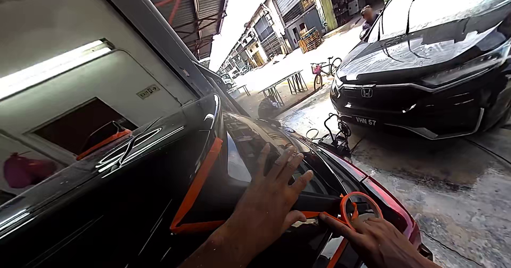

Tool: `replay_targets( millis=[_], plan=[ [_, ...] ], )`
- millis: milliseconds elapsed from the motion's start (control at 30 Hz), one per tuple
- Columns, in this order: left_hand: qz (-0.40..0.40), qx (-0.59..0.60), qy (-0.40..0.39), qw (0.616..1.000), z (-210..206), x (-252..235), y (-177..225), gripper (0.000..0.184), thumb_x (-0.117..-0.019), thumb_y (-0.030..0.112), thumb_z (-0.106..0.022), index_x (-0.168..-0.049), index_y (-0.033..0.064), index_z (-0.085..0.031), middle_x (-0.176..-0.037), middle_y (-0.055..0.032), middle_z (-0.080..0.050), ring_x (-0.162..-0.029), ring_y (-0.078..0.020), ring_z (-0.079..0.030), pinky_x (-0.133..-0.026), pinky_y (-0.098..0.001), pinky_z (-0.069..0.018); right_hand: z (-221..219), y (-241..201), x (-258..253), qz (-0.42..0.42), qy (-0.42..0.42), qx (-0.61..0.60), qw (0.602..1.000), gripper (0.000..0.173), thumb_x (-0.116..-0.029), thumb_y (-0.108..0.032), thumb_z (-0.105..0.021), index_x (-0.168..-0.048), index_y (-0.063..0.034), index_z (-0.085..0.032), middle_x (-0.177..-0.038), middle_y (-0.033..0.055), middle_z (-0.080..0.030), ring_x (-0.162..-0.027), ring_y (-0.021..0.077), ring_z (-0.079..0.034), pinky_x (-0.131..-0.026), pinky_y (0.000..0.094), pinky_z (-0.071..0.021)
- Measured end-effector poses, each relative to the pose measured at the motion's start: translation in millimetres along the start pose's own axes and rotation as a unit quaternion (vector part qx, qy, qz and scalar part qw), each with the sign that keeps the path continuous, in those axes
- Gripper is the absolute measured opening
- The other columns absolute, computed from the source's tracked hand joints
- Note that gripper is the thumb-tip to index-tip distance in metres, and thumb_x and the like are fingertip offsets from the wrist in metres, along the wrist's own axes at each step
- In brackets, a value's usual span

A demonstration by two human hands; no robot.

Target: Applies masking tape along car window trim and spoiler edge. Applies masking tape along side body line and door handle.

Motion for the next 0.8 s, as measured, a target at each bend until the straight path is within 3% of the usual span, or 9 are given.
replay_targets(
  millis=[267,567,800],
  plan=[
    [0.021,0.031,-0.095,0.995,-26,-40,22,0.091,-0.0749,0.064,-0.079,-0.154,0.0315,-0.048,-0.165,-0.0052,-0.037,-0.158,-0.0321,-0.017,-0.121,-0.0708,-0.0096,-4,11,16,0.002,-0.010,-0.002,1.000,0.060,-0.1015,-0.014,-0.051,-0.157,-0.0344,-0.042,-0.063,0.0031,-0.048,-0.045,0.0221,-0.049,-0.043,0.0366,-0.0417],
    [0.053,0.026,-0.137,0.989,-35,-41,18,0.092,-0.0730,0.069,-0.077,-0.153,0.0327,-0.049,-0.164,-0.0083,-0.038,-0.157,-0.0342,-0.021,-0.120,-0.0719,-0.0138,8,47,59,0.018,-0.001,0.013,1.000,0.054,-0.1054,-0.019,-0.049,-0.157,-0.0334,-0.042,-0.065,0.0022,-0.045,-0.049,0.0218,-0.047,-0.048,0.0364,-0.0406],
    [0.078,0.030,-0.156,0.984,-41,-41,12,0.095,-0.0711,0.074,-0.075,-0.153,0.0360,-0.047,-0.166,-0.0051,-0.035,-0.157,-0.0326,-0.019,-0.121,-0.0701,-0.0131,-7,65,65,0.006,-0.024,-0.004,1.000,0.060,-0.1039,-0.017,-0.048,-0.159,-0.0372,-0.037,-0.066,0.0019,-0.045,-0.048,0.0214,-0.047,-0.045,0.0364,-0.0397]
  ],
)
Point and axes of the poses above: each hand's wrist, its own x-axis away from the middle knuckle, its own z-axis out of the back of the hand, y = z × x, the point moved 10 cm from there along -x, towards the middle knuckle
